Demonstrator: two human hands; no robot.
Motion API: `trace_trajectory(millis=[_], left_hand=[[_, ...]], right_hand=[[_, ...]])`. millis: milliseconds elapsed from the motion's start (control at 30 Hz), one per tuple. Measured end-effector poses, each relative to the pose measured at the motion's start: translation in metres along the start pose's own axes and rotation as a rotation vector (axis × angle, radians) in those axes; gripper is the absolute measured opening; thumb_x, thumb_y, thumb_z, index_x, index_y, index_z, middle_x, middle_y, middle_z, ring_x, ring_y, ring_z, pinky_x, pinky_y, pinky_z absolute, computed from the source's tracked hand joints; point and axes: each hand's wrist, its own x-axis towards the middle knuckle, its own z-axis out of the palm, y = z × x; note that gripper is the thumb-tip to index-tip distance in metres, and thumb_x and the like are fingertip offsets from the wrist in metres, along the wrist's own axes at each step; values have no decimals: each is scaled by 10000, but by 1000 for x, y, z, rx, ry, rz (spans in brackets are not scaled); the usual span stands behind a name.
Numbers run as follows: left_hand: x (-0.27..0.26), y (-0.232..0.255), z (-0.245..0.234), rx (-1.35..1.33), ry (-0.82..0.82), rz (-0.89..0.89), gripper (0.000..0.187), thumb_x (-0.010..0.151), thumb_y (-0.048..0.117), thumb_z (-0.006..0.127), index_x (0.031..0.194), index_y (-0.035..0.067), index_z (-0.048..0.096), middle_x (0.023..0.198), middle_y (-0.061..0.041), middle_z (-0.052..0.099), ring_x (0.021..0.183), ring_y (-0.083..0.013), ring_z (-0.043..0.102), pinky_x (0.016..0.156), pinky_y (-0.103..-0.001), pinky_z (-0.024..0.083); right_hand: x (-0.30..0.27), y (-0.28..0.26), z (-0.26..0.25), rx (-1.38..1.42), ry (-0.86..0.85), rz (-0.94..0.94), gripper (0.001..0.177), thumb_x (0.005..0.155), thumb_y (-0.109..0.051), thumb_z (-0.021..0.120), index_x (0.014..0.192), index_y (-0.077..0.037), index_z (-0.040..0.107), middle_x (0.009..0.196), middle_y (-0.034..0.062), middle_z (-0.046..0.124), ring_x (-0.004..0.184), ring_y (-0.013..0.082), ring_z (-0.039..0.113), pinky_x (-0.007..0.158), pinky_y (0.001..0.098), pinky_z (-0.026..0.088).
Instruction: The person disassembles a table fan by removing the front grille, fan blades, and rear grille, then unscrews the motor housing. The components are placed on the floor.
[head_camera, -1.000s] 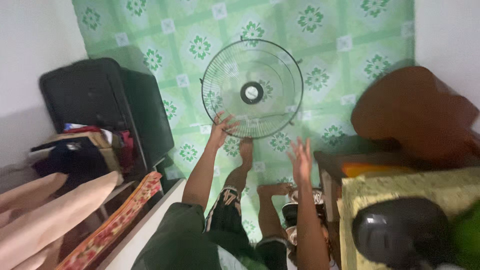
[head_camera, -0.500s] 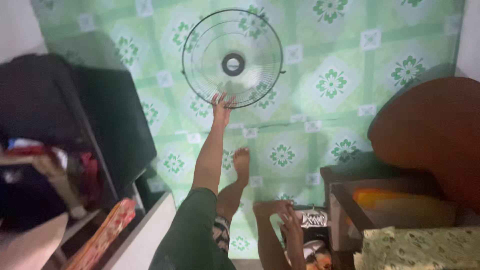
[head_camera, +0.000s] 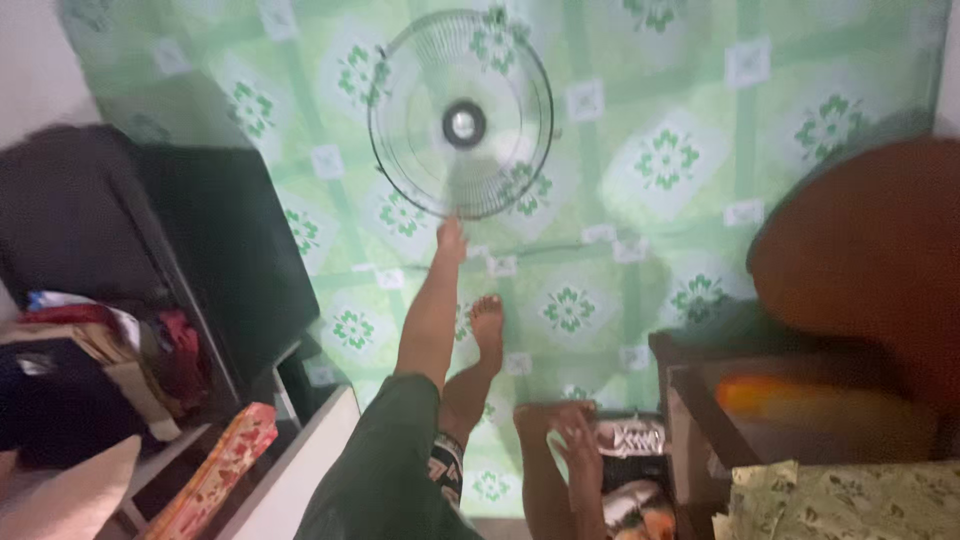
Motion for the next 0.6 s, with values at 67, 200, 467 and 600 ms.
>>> trace_trajectory(millis=[67, 200, 467, 600], left_hand=[[-27, -10, -15, 103, -31, 82, 541, 939, 289, 702, 1407, 113, 496, 1380, -67, 533, 1301, -276, 481, 1042, -524, 443], [-113, -43, -44, 863, -230, 346, 360, 973, 316, 667, 1186, 28, 641, 1208, -179, 647, 1153, -377, 573, 983, -543, 454], [-351, -123, -41, 692, -798, 423, 245, 976, 142, 646, 1217, 98, 641, 1322, -135, 654, 1253, -290, 580, 1062, -416, 427], [-418, -123, -21, 647, -1103, 239, 380, 933, -14, 583, 1296, 100, 591, 1212, -45, 693, 1121, -164, 670, 927, -315, 524]], right_hand=[[-5, -2, 7, -33, 11, 42, 642, 1014, -363, 491, 1540, -11, 380, 1493, 174, 550, 1332, 308, 583, 1075, 461, 489], [-39, -11, 20, 59, -66, -42, 637, 1001, -341, 538, 1517, 14, 425, 1468, 179, 581, 1289, 307, 612, 1036, 448, 509], [-108, -70, 24, 96, 10, -329, 578, 1001, -271, 566, 1483, 34, 467, 1377, 183, 634, 1216, 278, 645, 997, 405, 532], [-172, -110, 12, 170, 35, -638, 543, 1036, -238, 579, 1460, 93, 505, 1342, 216, 654, 1186, 285, 656, 1011, 398, 524]])
